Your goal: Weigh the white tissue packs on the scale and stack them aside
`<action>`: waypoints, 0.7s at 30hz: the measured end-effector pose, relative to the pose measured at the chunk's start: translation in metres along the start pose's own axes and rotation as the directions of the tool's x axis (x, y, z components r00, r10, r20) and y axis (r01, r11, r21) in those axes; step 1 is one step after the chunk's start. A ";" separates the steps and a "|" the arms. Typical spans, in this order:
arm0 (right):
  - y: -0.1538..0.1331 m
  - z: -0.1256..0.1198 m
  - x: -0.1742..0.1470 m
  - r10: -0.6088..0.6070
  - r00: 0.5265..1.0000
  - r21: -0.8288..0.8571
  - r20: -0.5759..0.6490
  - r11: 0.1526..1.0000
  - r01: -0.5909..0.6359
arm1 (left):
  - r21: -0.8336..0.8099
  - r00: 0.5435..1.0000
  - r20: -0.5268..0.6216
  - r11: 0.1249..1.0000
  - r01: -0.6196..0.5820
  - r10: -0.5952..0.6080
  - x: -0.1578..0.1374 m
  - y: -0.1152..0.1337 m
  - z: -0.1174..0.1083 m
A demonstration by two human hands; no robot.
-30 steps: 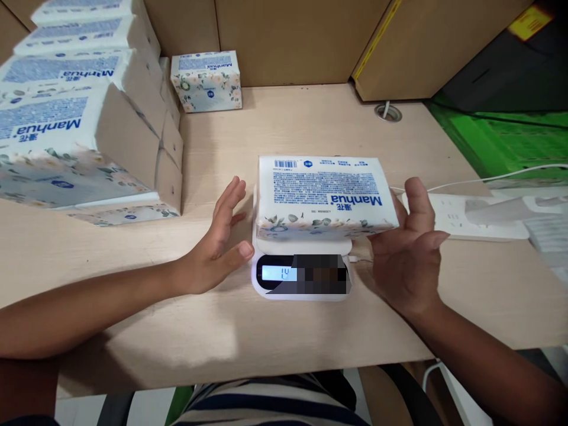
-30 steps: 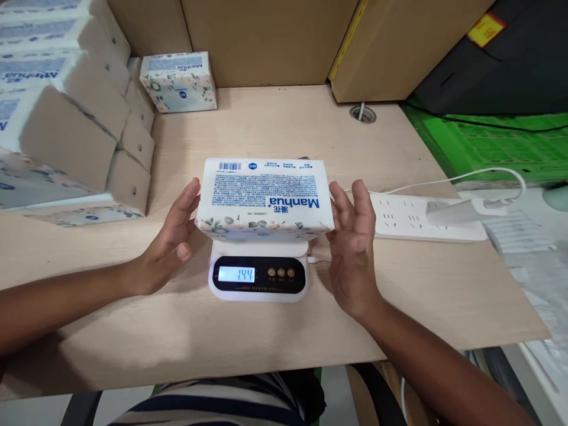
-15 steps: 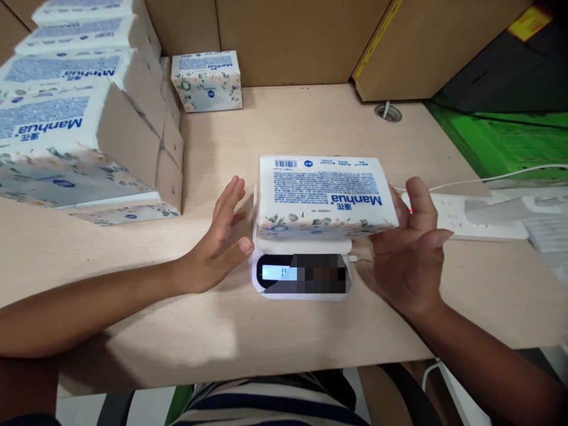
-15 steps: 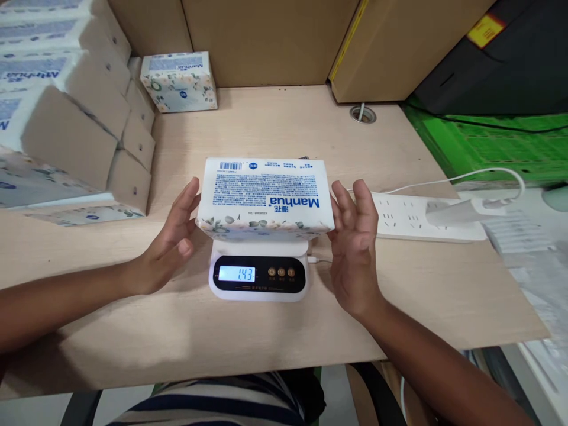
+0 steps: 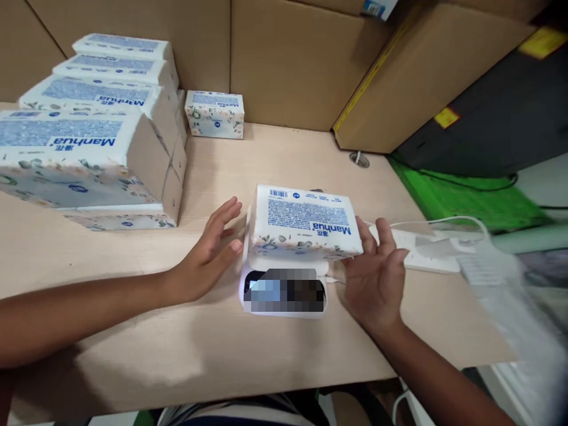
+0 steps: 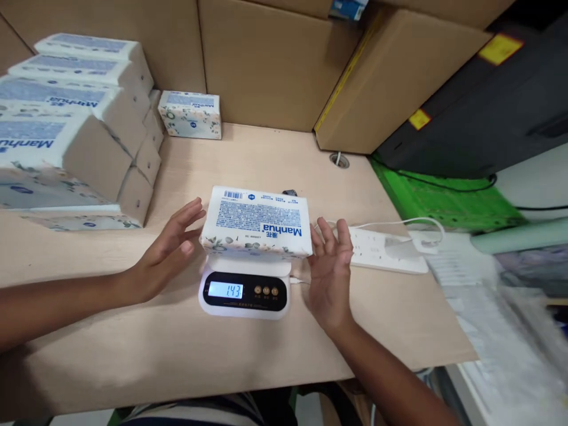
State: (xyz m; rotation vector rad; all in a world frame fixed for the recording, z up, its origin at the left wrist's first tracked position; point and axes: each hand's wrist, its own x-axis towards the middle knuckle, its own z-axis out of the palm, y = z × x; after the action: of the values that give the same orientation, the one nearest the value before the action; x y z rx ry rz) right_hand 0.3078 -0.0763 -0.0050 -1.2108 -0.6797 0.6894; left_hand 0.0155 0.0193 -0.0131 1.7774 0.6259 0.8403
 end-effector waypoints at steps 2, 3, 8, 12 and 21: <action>0.000 0.001 0.000 -0.042 0.999 0.020 -0.033 0.999 0.043 | -0.002 0.995 -0.096 1.000 -0.016 0.016 0.001 0.001 0.002; 0.000 0.001 0.001 -0.056 0.997 0.025 -0.049 0.998 0.057 | 0.006 0.991 -0.133 1.000 -0.024 0.024 0.002 0.001 0.003; 0.006 -0.007 0.005 -0.040 0.999 -0.047 -0.036 0.998 0.038 | 0.090 0.983 -0.134 0.989 -0.116 0.127 0.002 -0.009 0.011; 0.008 -0.005 -0.006 -0.111 0.984 -0.266 0.141 0.953 0.146 | 0.183 0.958 -0.027 0.944 -0.275 0.284 -0.002 -0.020 0.020; -0.016 0.142 0.122 -0.386 0.856 -0.330 0.343 0.804 0.495 | 0.113 0.938 -0.341 0.993 -0.016 0.054 0.120 0.029 -0.022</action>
State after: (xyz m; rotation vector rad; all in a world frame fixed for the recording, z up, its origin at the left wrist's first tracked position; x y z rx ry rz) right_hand 0.2740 0.0994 0.0529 -1.2801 -1.3367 0.3096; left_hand 0.0735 0.1113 0.0495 1.7562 0.8836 1.1761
